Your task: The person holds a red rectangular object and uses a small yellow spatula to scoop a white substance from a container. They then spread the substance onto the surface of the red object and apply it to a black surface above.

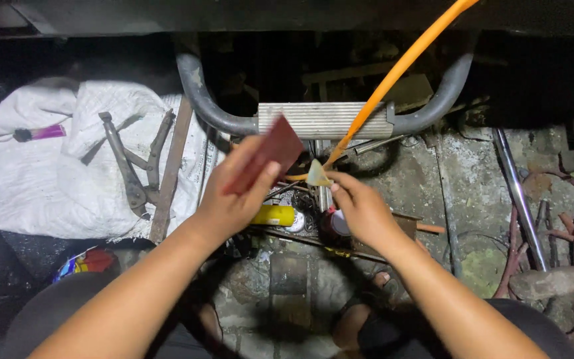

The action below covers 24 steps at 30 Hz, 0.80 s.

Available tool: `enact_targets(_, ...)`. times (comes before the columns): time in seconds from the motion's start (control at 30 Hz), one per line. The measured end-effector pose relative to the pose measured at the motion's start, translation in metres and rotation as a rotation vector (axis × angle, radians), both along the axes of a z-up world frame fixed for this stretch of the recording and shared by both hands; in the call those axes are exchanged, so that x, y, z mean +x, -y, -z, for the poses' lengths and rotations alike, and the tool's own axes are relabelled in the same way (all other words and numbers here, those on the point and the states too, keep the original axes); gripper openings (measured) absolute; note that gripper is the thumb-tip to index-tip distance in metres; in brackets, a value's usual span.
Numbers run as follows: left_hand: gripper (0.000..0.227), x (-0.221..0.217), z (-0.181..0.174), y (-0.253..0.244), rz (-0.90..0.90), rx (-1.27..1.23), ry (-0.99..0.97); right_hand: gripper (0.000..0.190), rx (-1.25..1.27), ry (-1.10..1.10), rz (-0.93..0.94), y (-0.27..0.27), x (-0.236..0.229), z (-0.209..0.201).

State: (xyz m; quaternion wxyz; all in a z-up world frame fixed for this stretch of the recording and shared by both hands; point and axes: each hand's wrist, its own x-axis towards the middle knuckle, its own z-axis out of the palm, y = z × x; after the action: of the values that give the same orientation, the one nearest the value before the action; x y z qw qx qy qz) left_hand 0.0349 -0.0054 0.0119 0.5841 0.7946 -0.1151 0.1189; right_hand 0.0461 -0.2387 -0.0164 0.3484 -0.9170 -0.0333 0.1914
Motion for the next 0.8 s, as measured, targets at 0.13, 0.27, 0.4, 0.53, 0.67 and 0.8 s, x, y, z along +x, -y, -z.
enact_targets(0.13, 0.055, -0.004, -0.004, -0.006, 0.166, 0.208, 0.244, 0.038, 0.728, -0.154, 0.154, -0.004, 0.007, 0.029)
enact_targets(0.27, 0.076, -0.001, 0.011, -0.003, 0.279, 0.663, 0.008, 0.035, 0.922, -0.185, 0.25, -0.002, 0.006, 0.006)
enact_targets(0.4, 0.07, 0.002, 0.006, -0.011, 0.237, 0.75, -0.206, 0.038, 0.939, -0.101, 0.257, 0.006, 0.004, -0.023)
enact_targets(0.53, 0.049, 0.002, 0.021, -0.004, 0.187, 0.534, -0.346, 0.036, 0.582, 0.221, 0.16, 0.01, 0.003, -0.02)
enact_targets(0.67, 0.049, -0.002, 0.025, 0.008, 0.107, 0.099, -0.449, 0.04, 0.099, 0.591, -0.148, 0.001, -0.014, -0.009)
enact_targets(0.8, 0.048, -0.001, 0.015, -0.003, -0.047, 0.043, -0.385, 0.043, -0.313, 0.336, -0.366, -0.006, -0.025, -0.015)
